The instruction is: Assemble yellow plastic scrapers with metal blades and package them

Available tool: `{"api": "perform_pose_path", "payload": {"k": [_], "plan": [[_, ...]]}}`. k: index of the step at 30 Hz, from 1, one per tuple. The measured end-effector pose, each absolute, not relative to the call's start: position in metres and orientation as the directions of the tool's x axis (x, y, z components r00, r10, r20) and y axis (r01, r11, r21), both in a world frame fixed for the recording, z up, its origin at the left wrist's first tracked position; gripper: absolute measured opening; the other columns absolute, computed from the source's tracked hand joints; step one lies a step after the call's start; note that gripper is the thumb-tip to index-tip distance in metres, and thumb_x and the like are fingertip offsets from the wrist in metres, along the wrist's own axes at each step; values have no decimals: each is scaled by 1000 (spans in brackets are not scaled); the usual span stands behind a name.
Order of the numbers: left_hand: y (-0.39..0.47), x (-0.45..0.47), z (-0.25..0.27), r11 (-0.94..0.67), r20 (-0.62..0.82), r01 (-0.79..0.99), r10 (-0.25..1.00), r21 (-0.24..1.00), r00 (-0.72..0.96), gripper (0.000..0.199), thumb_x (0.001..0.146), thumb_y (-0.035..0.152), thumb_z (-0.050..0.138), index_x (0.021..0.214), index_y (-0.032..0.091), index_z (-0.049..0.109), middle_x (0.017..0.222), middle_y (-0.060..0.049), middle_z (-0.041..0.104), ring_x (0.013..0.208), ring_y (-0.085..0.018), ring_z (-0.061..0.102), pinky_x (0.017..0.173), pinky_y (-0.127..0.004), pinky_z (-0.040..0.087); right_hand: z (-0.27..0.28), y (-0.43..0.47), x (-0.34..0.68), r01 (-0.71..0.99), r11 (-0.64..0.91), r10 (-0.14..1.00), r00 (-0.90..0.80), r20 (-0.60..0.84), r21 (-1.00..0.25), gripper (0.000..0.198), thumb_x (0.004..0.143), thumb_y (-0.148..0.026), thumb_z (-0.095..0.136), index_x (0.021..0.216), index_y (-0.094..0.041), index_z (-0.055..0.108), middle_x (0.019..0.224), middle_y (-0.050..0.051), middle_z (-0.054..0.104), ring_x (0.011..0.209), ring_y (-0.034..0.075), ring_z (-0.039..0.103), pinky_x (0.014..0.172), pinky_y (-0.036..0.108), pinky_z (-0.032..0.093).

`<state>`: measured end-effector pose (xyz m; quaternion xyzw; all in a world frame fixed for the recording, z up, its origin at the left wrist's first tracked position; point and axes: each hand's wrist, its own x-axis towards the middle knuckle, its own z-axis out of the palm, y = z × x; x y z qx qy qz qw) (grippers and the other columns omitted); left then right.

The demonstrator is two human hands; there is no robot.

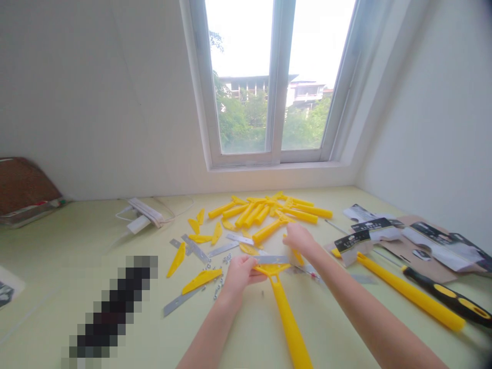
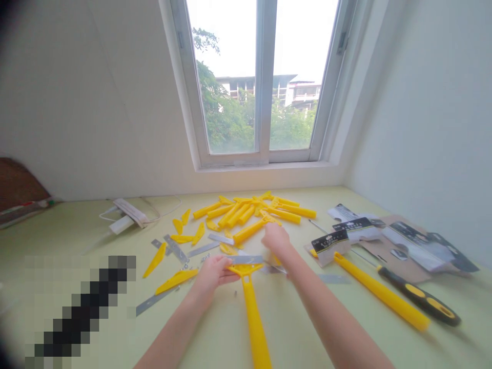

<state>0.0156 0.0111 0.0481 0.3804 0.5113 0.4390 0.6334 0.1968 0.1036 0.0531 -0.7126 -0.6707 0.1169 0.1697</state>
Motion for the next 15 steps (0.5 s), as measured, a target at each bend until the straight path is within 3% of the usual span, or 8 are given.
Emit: {"api": "perform_pose_path", "payload": {"k": [3, 6, 8, 9, 10, 11, 12, 15], "plan": [[11, 16, 49, 311, -301, -190, 950, 931, 82, 15, 71, 13, 48, 73, 9, 62, 79, -13, 72, 73, -21, 68, 72, -34, 54, 53, 96, 205, 798, -33, 975, 158, 155, -601, 5, 61, -19, 59, 65, -17, 62, 72, 9, 66, 78, 27, 62, 67, 35, 46], [12, 16, 48, 311, -303, -204, 950, 928, 70, 14, 72, 13, 49, 73, 9, 62, 79, -13, 72, 73, -22, 68, 71, -34, 54, 53, 80, 207, 613, 71, 949, 202, 242, -787, 22, 72, -31, 52, 86, -17, 60, 85, 8, 66, 85, 24, 61, 69, 32, 47], [12, 16, 45, 308, -298, -216, 952, 927, 77, 15, 72, 14, 48, 74, 9, 62, 81, -14, 72, 74, -22, 68, 72, -34, 54, 52, 66, 202, 346, 152, 948, 214, 236, -926, 31, 76, -39, 49, 99, -18, 56, 90, 6, 65, 84, 20, 62, 68, 29, 49], [13, 16, 44, 304, -293, -222, 953, 926, 78, 15, 73, 15, 48, 74, 9, 62, 82, -14, 72, 75, -22, 68, 73, -35, 54, 52, 58, 199, 99, 179, 959, 205, 196, -979, 34, 74, -40, 53, 101, -19, 55, 89, 5, 64, 82, 19, 62, 68, 29, 49], [13, 15, 42, 297, -286, -227, 955, 927, 81, 15, 73, 16, 49, 75, 9, 61, 83, -14, 72, 76, -23, 68, 73, -35, 54, 51, 52, 194, -101, 171, 973, 176, 151, -980, 36, 70, -39, 59, 102, -22, 54, 85, 3, 64, 78, 18, 62, 67, 28, 49], [13, 15, 41, 289, -277, -230, 957, 929, 85, 15, 73, 16, 49, 76, 8, 61, 84, -15, 71, 76, -23, 68, 74, -35, 54, 51, 46, 190, -191, 160, 981, 142, 134, -968, 40, 67, -37, 64, 103, -23, 54, 79, 0, 64, 74, 17, 62, 66, 28, 49], [13, 14, 41, 281, -266, -231, 959, 931, 95, 15, 73, 17, 50, 77, 8, 61, 85, -15, 71, 76, -23, 68, 75, -36, 54, 50, 41, 185, -220, 153, 986, 106, 132, -964, 42, 63, -34, 69, 101, -23, 55, 76, -1, 63, 71, 16, 62, 66, 28, 49], [14, 12, 40, 273, -245, -237, 959, 932, 141, 19, 73, 18, 50, 84, 7, 62, 88, -16, 71, 80, -24, 68, 78, -36, 52, 49, 33, 173, -35, 204, 979, 41, 202, -978, 27, 61, -31, 72, 83, -19, 63, 72, 0, 63, 69, 16, 60, 66, 28, 48]]}}
